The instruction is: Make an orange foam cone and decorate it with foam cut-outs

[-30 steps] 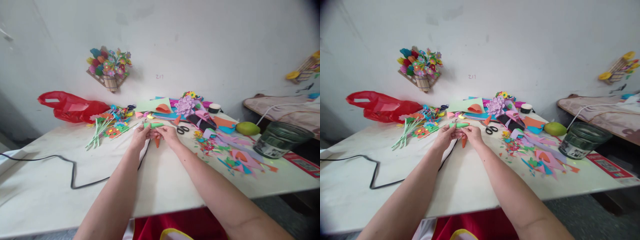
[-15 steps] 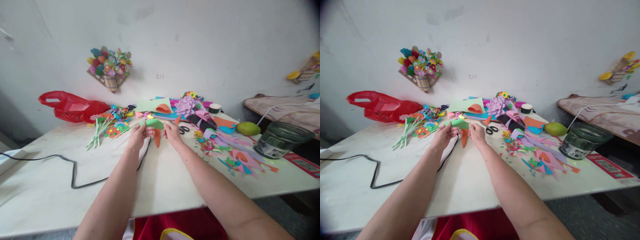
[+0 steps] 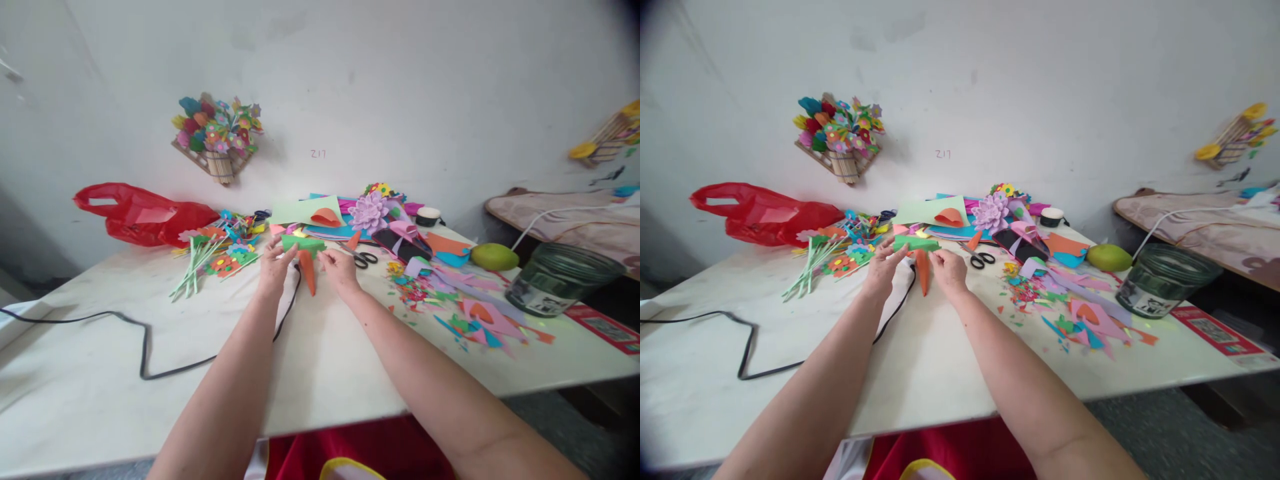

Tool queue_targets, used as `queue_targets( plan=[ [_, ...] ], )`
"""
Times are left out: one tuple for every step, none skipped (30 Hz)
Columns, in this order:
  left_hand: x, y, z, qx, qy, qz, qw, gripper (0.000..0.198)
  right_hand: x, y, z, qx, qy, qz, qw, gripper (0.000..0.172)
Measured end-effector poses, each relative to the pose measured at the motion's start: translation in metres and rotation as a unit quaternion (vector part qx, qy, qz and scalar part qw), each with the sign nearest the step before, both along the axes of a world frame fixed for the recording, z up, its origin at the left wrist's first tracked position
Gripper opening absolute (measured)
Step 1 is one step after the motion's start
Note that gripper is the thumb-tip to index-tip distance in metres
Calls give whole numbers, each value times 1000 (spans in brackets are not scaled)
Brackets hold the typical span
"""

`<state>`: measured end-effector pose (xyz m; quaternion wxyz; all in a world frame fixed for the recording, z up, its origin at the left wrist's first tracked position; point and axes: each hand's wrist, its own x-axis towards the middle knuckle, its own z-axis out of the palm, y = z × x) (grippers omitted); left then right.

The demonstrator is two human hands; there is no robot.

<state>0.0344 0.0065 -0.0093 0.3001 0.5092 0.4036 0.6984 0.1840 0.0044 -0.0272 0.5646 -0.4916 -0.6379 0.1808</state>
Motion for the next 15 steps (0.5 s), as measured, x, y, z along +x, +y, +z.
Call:
queue_targets(
  plan=[
    [0, 1, 0, 14, 6, 23, 1000, 34, 0, -1, 1, 5, 9, 6, 1000, 26],
    [0, 2, 0, 22, 6, 39, 999, 34, -1, -1, 3, 10, 28, 21, 999, 26],
    [0, 3, 0, 25, -2, 40, 999, 32, -1, -2, 5, 10, 58, 41, 997, 26],
    [0, 2, 1, 26, -18, 25, 999, 29, -2, -3, 7, 6, 98, 65, 993, 26],
    [0, 2, 1, 23, -41, 3, 999, 26, -3, -4, 9, -1, 144, 93, 985, 26],
    [0, 2, 2, 16, -67, -19, 997, 24, -3, -6, 12, -12, 191, 122, 974, 27],
    [1, 1, 2, 8, -92, -38, 995, 25, -3, -7, 14, -26, 234, 155, 960, 27],
    [1, 0, 3, 0, -114, -50, 992, 26, -1, -8, 17, -43, 269, 190, 943, 27],
    [2, -1, 4, -6, -132, -54, 990, 27, 1, -9, 20, -63, 295, 229, 926, 24],
    [3, -1, 4, -10, -148, -55, 987, 28, 4, -10, 23, -85, 309, 268, 909, 22],
    [3, -2, 5, -13, -159, -54, 986, 28, 8, -11, 27, -107, 314, 300, 894, 22],
    [4, -2, 5, -16, -168, -53, 984, 28, 12, -11, 30, -128, 317, 318, 884, 23],
    [4, -2, 6, -17, -175, -48, 983, 28, 17, -11, 32, -143, 320, 322, 880, 25],
    [5, -2, 6, -17, -182, -43, 982, 28, 21, -11, 34, -153, 319, 320, 879, 26],
    [5, -1, 6, -17, -187, -40, 981, 29, 24, -10, 36, -152, 322, 310, 881, 27]
  ],
)
